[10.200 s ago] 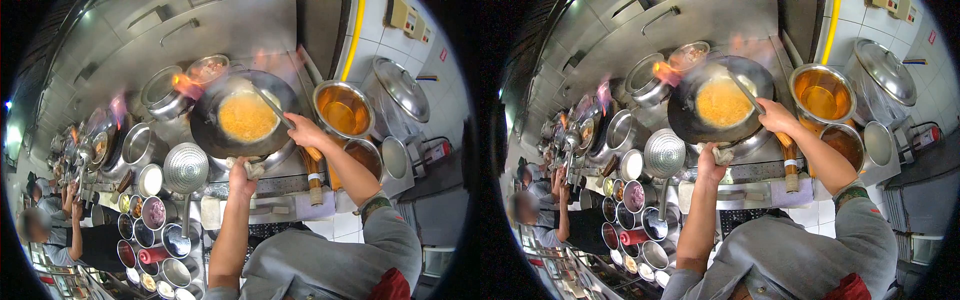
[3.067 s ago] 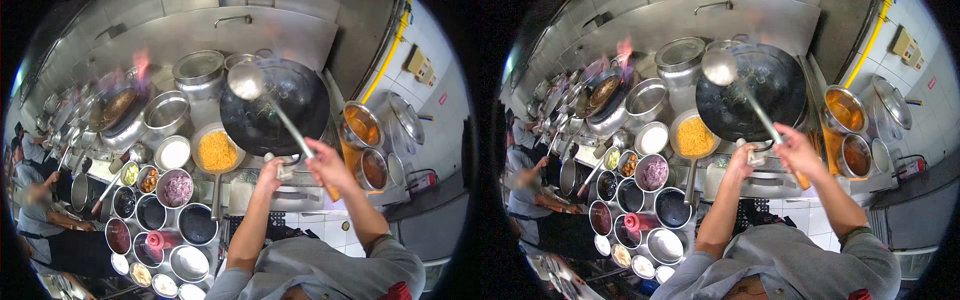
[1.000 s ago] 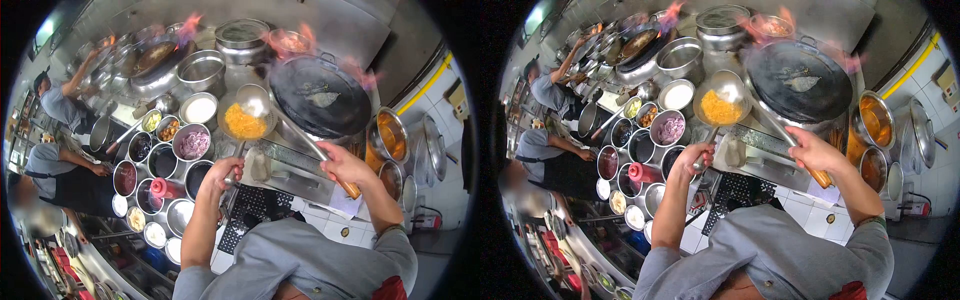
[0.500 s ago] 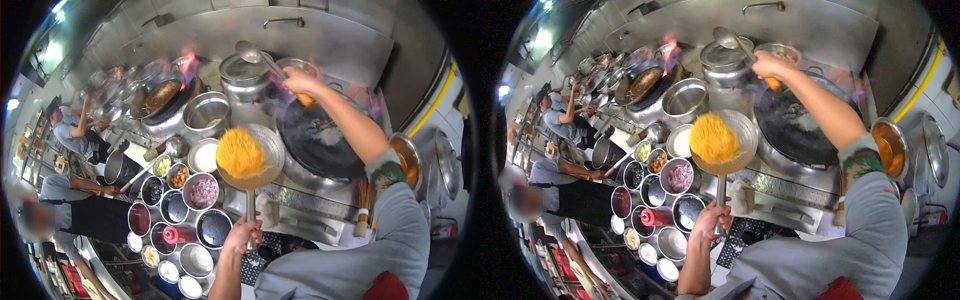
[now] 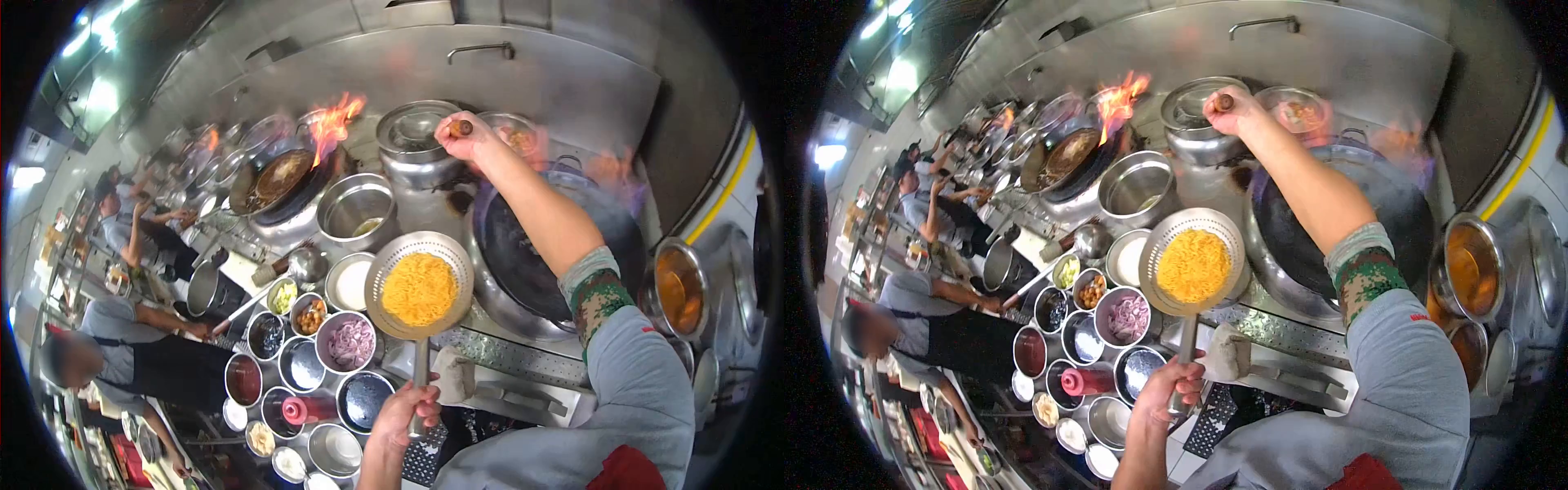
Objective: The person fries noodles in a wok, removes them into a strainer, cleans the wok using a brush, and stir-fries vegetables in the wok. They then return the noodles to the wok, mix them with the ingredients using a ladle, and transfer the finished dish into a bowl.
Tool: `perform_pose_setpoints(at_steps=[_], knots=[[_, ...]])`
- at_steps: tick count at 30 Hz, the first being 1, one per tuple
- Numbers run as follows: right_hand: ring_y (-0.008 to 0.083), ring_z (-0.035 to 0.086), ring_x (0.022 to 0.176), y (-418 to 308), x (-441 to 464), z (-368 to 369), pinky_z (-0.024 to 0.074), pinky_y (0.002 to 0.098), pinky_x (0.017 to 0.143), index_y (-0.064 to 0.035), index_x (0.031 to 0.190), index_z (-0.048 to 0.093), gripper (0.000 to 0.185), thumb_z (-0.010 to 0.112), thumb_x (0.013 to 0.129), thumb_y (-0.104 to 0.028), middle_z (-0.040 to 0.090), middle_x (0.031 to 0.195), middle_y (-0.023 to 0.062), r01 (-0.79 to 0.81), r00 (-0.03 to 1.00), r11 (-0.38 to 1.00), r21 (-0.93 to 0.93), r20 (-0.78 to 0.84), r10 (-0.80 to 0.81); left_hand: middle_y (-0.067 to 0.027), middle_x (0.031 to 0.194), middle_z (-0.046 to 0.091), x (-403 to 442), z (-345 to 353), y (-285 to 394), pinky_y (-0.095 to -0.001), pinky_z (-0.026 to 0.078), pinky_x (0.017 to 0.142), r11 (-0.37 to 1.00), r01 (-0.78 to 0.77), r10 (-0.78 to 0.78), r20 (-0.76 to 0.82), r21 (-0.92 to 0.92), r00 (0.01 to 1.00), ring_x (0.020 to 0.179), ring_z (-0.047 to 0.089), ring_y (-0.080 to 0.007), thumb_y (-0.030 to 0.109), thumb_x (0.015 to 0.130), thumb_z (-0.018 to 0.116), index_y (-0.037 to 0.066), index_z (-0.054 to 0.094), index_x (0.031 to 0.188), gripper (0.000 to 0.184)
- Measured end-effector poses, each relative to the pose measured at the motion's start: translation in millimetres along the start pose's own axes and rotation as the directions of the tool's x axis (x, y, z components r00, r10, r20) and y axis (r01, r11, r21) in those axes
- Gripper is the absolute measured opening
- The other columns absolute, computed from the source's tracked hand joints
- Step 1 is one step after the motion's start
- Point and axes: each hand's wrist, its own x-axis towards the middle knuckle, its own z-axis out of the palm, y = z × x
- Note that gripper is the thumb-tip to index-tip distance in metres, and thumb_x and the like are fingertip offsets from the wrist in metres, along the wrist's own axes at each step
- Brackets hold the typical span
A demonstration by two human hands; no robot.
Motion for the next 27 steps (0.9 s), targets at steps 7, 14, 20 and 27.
perform_pose_setpoints(at_steps=[7, 14, 20, 27], knots=[[0.0176, 0.056, 0.064, 34.1, -174.9, 58.8, 0.0483, 0.029, 0.053, -0.0021, 0.088, 0.042, 0.008, 0.047, 0.087, 0.004, 0.053, 0.077, 0.0077, -0.02, 0.996, 0.991, 0.132, 0.089, 0.008, 0.0024, 0.06, 0.047, 42.8, 43.4, 69.4, -0.0287, 0.043, 0.049, 0.937, -0.068, 0.029, 0.117, 0.344, 0.993, 0.053, 0.049, -0.0135, 0.006, 0.094, 0.06, 0.008, 0.055, 0.089, 0.008], [0.0114, 0.057, 0.063, 52.0, -309.0, 48.3, 0.0434, 0.0251, 0.051, -0.0044, 0.089, 0.045, 0.006, 0.047, 0.092, 0.001, 0.053, 0.079, 0.0029, 0.062, 0.998, 0.988, -0.141, -0.022, -0.066, 0.0052, 0.066, 0.049, 128.3, 116.0, 88.5, -0.0209, 0.045, 0.046, 0.939, 0.189, -0.279, 0.312, 0.288, 0.908, 0.051, 0.048, -0.0041, 0.008, 0.1, 0.054, 0.008, 0.05, 0.09, 0.011], [0.006, 0.053, 0.056, 48.8, -418.5, -5.3, 0.0423, 0.0253, 0.044, -0.0068, 0.096, 0.053, 0.01, 0.057, 0.098, -0.015, 0.055, 0.076, -0.0025, -0.073, 0.95, 0.68, -0.729, -0.259, -0.176, 0.004, 0.07, 0.051, 162.1, 166.1, 41.8, -0.0176, 0.045, 0.047, 0.899, 0.303, -0.392, 0.271, 0.316, 0.879, 0.053, 0.051, -0.0028, 0.005, 0.096, 0.061, 0.002, 0.053, 0.093, 0.009], [0.0144, 0.055, 0.055, 61.9, -527.4, -80.8, 0.0465, 0.0299, 0.051, 0.0012, 0.132, 0.053, 0.043, 0.058, 0.091, -0.01, 0.059, 0.077, 0.0071, -0.281, 0.788, -0.087, -0.956, -0.178, -0.59, 0.0036, 0.069, 0.052, 192.0, 198.1, -5.5, -0.0162, 0.044, 0.047, 0.862, 0.355, -0.457, 0.253, 0.362, 0.853, 0.053, 0.05, -0.0031, 0.004, 0.095, 0.061, -0.001, 0.054, 0.096, 0.009]])
